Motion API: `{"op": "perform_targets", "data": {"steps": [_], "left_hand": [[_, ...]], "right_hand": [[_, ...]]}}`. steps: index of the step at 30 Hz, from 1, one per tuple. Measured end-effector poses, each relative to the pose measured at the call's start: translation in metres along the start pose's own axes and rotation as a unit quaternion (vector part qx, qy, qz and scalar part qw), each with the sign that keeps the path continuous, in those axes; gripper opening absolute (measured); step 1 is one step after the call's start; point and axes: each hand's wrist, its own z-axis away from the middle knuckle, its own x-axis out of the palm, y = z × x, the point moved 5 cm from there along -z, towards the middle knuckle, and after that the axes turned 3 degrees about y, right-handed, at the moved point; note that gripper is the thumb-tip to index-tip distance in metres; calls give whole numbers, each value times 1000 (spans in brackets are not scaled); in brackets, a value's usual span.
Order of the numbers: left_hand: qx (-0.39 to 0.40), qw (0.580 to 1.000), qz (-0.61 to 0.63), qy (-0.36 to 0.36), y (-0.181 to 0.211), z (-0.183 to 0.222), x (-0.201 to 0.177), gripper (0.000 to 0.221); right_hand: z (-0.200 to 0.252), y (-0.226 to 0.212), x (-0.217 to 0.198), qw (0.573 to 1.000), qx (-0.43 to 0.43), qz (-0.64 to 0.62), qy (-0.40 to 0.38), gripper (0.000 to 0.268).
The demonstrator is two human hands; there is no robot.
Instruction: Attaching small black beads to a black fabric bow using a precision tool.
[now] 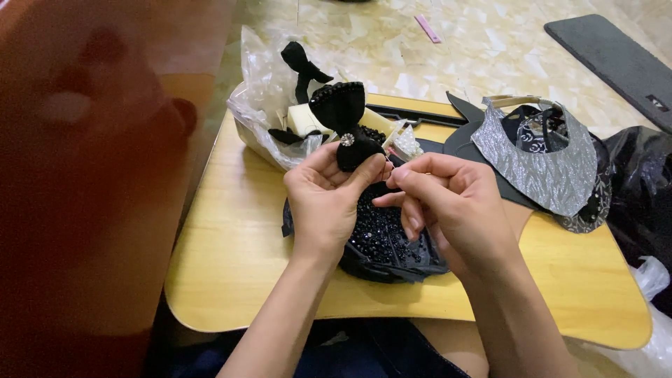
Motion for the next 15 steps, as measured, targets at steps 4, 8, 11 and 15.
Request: {"op": "perform_targets", "data": {"steps": [4, 8, 11, 15], "left_hand": [[-2, 1000, -13, 6, 2, 1, 0, 19], [7, 1000, -4, 4, 1, 1, -1, 20], [13, 1000, -3, 2, 0, 1, -1, 21], [22, 1000, -15, 8, 2, 3, 0, 19]], "right_hand": [[1, -2, 2, 1000, 4, 8, 8, 14], [1, -1, 3, 1000, 12, 9, 17, 13], [0, 1, 1, 1000, 14, 7, 21, 13], [2, 3, 0, 999, 24, 6, 38, 10]]}}
